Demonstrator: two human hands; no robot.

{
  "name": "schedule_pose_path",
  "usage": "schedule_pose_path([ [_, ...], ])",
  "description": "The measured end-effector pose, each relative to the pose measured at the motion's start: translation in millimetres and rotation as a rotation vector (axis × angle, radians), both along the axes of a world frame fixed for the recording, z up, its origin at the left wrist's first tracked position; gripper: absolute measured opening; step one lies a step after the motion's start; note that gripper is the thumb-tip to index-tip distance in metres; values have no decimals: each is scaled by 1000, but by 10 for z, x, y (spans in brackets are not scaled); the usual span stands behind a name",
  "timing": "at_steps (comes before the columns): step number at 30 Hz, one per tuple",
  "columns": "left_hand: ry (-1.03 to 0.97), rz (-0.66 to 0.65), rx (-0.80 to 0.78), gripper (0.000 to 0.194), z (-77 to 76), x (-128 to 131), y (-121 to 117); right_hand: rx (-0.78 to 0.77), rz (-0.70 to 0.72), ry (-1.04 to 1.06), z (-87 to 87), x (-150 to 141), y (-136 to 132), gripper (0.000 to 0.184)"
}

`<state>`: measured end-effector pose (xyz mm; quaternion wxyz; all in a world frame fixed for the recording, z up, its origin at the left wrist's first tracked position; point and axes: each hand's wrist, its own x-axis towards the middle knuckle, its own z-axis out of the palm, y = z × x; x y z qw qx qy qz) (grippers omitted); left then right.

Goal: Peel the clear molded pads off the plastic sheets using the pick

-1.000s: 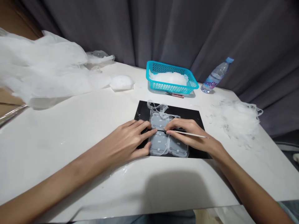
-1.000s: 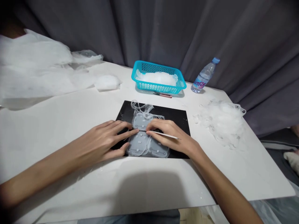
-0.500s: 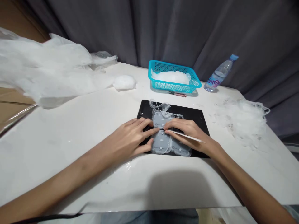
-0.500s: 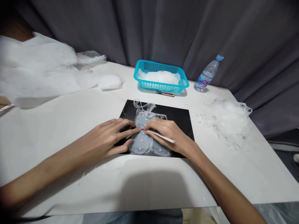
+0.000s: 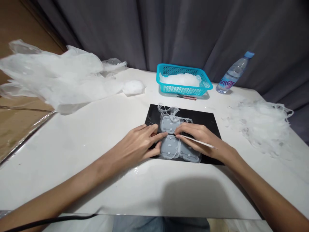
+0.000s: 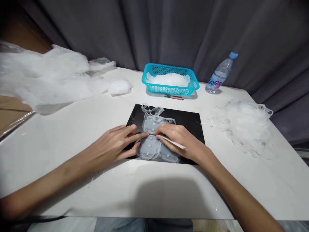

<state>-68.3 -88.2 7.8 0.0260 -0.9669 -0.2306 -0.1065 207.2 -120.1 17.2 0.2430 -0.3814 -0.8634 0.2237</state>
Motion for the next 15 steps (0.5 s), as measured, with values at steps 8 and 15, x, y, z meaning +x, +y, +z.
schedule_pose_path([
  [8,-61,10,-45,37,-30,11,36,116,50,25,-125,-37,55,14],
  [15,-99,-4,11,38,-32,26,27,46,21,54,-119,-8,47,14],
])
